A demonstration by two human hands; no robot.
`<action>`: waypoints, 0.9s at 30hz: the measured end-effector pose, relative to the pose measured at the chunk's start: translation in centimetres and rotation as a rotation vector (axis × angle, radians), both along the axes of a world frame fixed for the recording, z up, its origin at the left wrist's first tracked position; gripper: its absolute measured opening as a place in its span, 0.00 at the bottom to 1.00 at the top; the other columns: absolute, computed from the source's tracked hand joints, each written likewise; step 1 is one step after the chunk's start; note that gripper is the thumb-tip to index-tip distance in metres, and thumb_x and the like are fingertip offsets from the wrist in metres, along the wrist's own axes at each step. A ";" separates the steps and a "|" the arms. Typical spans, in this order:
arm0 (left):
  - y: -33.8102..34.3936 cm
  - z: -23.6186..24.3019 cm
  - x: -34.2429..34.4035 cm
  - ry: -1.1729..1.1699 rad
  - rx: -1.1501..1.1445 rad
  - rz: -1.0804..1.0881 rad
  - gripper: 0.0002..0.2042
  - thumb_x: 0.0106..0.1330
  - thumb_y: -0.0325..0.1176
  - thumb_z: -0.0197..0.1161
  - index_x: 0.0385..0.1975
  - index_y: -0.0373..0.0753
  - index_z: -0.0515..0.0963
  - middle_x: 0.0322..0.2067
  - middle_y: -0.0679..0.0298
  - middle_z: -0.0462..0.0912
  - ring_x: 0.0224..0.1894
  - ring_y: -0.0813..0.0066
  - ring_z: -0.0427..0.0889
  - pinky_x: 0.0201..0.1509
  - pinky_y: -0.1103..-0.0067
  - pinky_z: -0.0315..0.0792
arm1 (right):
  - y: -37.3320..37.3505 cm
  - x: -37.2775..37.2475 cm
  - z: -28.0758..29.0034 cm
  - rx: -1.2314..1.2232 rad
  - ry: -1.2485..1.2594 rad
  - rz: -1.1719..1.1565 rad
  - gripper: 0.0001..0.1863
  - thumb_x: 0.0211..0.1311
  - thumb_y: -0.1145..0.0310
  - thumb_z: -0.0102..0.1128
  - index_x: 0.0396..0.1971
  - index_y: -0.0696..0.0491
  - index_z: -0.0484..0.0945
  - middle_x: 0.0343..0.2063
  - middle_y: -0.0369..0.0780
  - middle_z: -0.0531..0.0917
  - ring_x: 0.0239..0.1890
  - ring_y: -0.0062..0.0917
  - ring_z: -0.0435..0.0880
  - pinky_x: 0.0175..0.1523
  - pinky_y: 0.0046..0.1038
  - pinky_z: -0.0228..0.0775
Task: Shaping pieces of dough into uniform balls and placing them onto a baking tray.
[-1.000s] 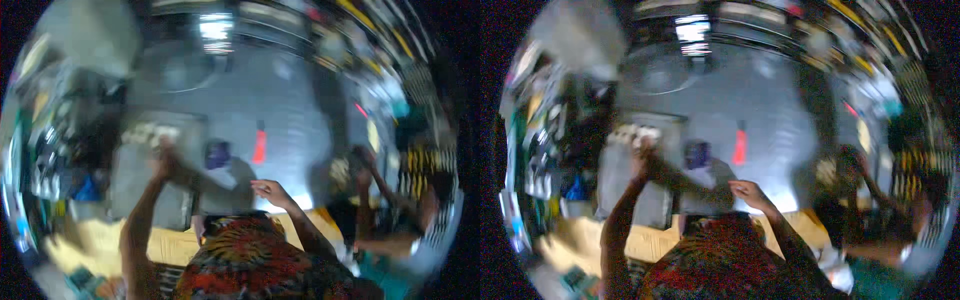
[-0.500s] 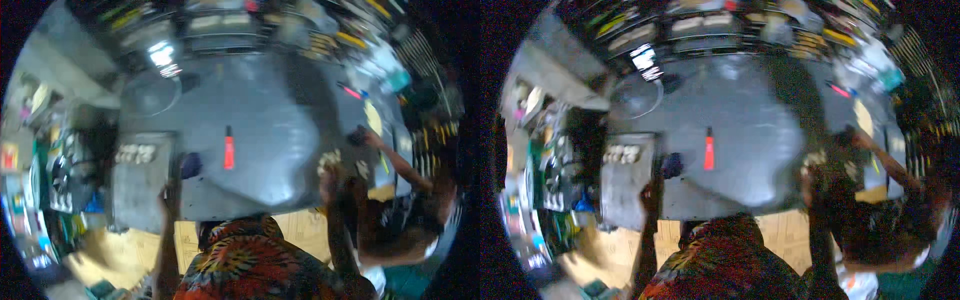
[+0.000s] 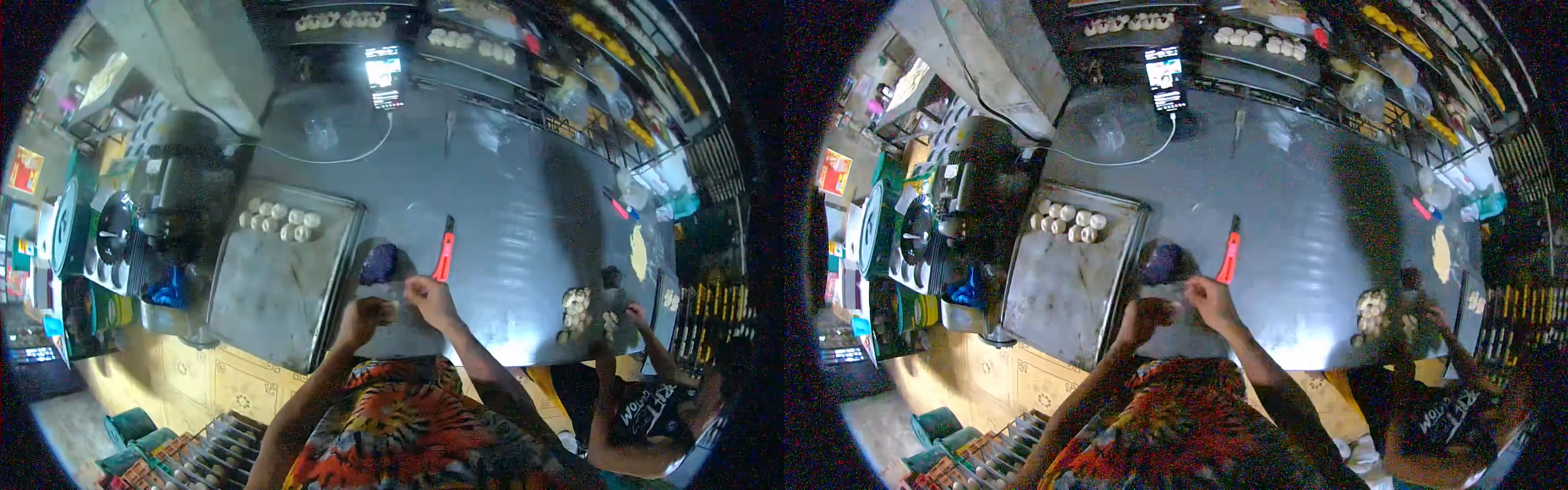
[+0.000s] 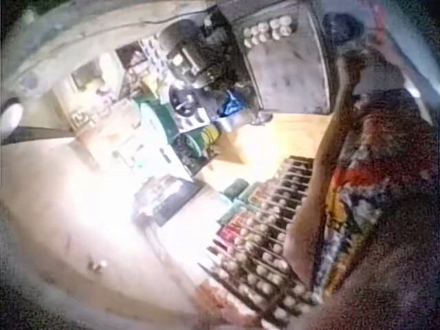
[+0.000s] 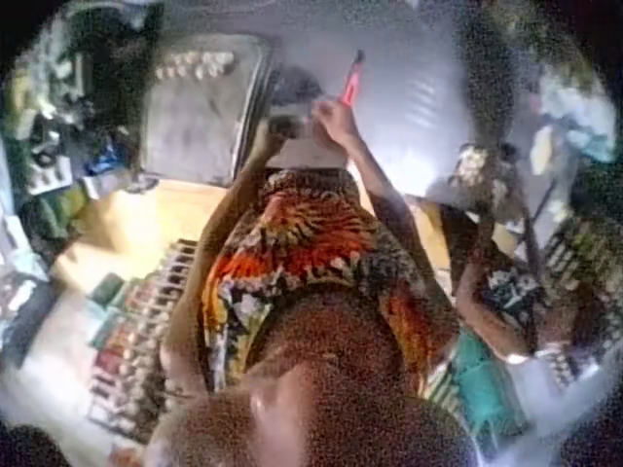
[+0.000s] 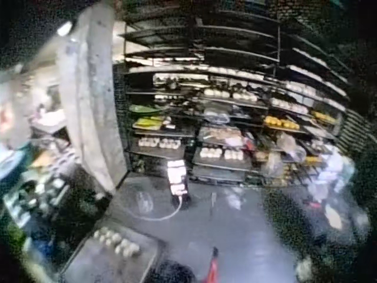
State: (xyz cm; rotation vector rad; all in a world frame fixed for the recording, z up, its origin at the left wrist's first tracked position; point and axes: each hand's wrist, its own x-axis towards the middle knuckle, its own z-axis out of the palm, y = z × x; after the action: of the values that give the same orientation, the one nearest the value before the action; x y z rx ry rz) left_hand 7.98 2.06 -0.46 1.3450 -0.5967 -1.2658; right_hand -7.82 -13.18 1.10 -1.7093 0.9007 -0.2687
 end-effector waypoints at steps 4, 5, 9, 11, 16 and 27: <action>0.2 2.4 4.6 0.083 -0.034 0.161 0.13 0.64 0.26 0.66 0.44 0.26 0.79 0.34 0.60 0.86 0.32 0.76 0.81 0.37 0.81 0.75 | -4.4 5.6 -1.9 -0.691 -0.109 0.097 0.15 0.63 0.77 0.60 0.49 0.56 0.82 0.40 0.39 0.83 0.39 0.30 0.78 0.49 0.29 0.69; -0.7 2.5 5.0 0.080 -0.020 0.148 0.13 0.64 0.26 0.66 0.44 0.26 0.79 0.34 0.60 0.86 0.32 0.76 0.81 0.37 0.81 0.75 | -5.2 6.0 -2.5 -0.700 -0.100 0.091 0.15 0.63 0.77 0.60 0.49 0.56 0.82 0.40 0.39 0.83 0.39 0.30 0.78 0.49 0.29 0.69; -5.4 0.7 4.4 -0.089 -0.124 0.022 0.12 0.61 0.26 0.69 0.42 0.25 0.81 0.32 0.60 0.86 0.31 0.76 0.81 0.39 0.81 0.76 | -6.4 6.0 -4.8 -0.438 -0.095 0.211 0.14 0.64 0.76 0.57 0.49 0.57 0.81 0.44 0.40 0.81 0.45 0.35 0.76 0.53 0.32 0.67; -6.4 -0.4 4.2 -0.097 -0.102 0.041 0.12 0.61 0.26 0.69 0.41 0.26 0.81 0.32 0.60 0.86 0.31 0.76 0.81 0.39 0.81 0.76 | -6.0 5.6 -5.5 -0.491 -0.139 0.249 0.14 0.64 0.75 0.56 0.48 0.57 0.81 0.45 0.39 0.80 0.46 0.35 0.76 0.54 0.32 0.67; -8.0 -2.0 4.1 -0.186 -0.027 0.073 0.11 0.59 0.27 0.71 0.36 0.26 0.83 0.29 0.62 0.85 0.31 0.77 0.81 0.39 0.81 0.76 | -5.9 5.1 -5.8 -0.643 -0.063 0.276 0.13 0.67 0.70 0.50 0.46 0.56 0.80 0.46 0.38 0.79 0.46 0.35 0.75 0.55 0.32 0.67; -7.3 -0.7 1.1 0.028 0.009 0.329 0.10 0.60 0.31 0.70 0.35 0.28 0.84 0.27 0.63 0.84 0.28 0.77 0.79 0.32 0.84 0.72 | -8.3 4.5 -11.6 -0.972 -0.246 0.497 0.12 0.68 0.67 0.48 0.42 0.53 0.81 0.45 0.37 0.80 0.45 0.32 0.76 0.54 0.29 0.66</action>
State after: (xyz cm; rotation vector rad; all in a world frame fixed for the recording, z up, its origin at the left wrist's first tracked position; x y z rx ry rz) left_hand 9.13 -5.23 -1.15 1.3662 -0.3333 -1.0183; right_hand -3.32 -21.51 -10.46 -2.6384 0.0968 -0.6256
